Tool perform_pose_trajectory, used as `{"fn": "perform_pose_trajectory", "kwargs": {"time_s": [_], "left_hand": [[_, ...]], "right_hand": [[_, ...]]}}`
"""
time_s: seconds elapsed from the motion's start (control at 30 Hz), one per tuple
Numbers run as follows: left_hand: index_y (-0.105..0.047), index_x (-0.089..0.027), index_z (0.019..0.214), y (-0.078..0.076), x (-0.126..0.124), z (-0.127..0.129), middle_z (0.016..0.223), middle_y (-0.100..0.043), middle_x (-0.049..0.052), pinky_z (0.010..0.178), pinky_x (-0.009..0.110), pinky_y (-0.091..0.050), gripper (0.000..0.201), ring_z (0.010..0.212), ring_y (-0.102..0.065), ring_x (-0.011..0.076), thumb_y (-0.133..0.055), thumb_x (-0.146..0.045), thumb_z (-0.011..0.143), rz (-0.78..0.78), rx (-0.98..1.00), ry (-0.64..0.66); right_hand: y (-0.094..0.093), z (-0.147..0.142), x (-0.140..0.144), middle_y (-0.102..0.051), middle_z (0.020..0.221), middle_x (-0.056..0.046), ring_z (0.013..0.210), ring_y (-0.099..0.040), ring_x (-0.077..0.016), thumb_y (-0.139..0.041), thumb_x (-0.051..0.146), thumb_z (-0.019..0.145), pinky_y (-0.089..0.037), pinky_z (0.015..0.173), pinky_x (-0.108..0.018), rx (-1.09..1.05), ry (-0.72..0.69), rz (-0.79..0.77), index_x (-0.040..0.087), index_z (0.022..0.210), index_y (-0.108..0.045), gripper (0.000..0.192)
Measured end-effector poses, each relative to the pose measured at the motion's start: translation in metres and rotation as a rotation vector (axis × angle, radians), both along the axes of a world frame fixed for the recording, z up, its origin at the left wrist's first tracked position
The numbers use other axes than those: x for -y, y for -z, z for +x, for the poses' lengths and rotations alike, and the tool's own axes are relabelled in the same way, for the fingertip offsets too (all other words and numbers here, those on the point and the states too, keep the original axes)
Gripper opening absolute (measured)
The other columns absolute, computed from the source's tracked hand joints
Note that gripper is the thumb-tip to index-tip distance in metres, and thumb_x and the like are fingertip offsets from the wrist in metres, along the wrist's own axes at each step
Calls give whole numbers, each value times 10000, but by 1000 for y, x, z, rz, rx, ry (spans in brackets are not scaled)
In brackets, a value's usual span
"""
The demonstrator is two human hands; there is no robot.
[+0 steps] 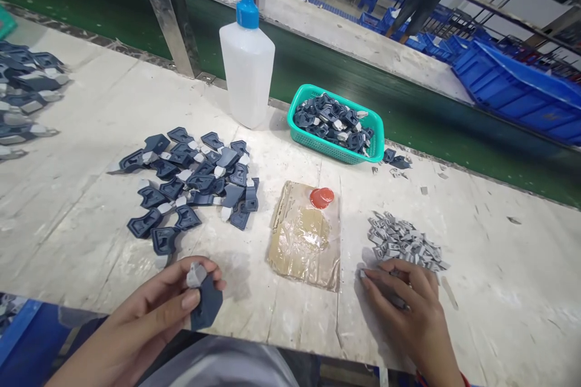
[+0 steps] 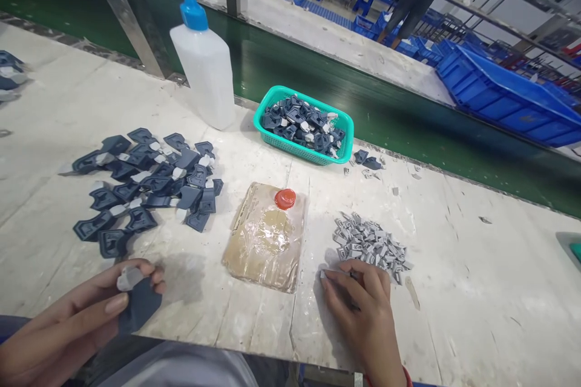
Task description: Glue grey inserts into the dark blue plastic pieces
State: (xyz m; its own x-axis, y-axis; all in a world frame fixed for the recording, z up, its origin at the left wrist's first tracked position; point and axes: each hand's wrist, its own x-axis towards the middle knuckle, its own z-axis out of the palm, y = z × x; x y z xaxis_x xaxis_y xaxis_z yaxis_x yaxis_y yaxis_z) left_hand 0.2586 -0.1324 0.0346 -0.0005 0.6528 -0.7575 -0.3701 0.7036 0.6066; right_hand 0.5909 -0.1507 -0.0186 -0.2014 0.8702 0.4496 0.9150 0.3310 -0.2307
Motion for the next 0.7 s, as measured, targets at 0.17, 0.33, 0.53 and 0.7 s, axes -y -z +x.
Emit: {"fn": "perform_pose_trajectory", "kwargs": {"time_s": [0.17,0.33,0.53,0.7], "left_hand": [[-689,-278,795,1,1,-4,873,-750,-21,863,196,-452,317,1029,-608,190,-823,-402,536,3,117,44],[-669,-262,795,8,2,-8,897,-753,30,1011,339,-360,292,1099,-580,263,-817,-366,565,-3,204,37],[-675,-279,845,15,4,-15,898,-748,-12,901,270,-446,212,1078,-603,232,-759,-341,661,19,281,47],[-699,-296,815,18,6,-23,839,-749,-56,756,189,-500,103,986,-648,194,-708,-338,722,102,228,69]], "right_hand": [[-6,-1,-3,-549,876,-39,824,-500,-162,-621,328,786,-405,677,-315,-13,-12,-25,232,829,-656,111],[-23,-21,-12,-522,866,-32,814,-507,-164,-638,284,776,-381,709,-331,-107,50,-2,227,882,-637,120],[-29,-63,-42,-511,874,-29,830,-483,-158,-639,256,776,-370,725,-325,-74,-61,-20,232,882,-627,109],[-21,-73,-57,-521,862,-28,826,-489,-162,-637,273,779,-371,731,-335,-44,-86,-42,232,852,-632,83]]}}
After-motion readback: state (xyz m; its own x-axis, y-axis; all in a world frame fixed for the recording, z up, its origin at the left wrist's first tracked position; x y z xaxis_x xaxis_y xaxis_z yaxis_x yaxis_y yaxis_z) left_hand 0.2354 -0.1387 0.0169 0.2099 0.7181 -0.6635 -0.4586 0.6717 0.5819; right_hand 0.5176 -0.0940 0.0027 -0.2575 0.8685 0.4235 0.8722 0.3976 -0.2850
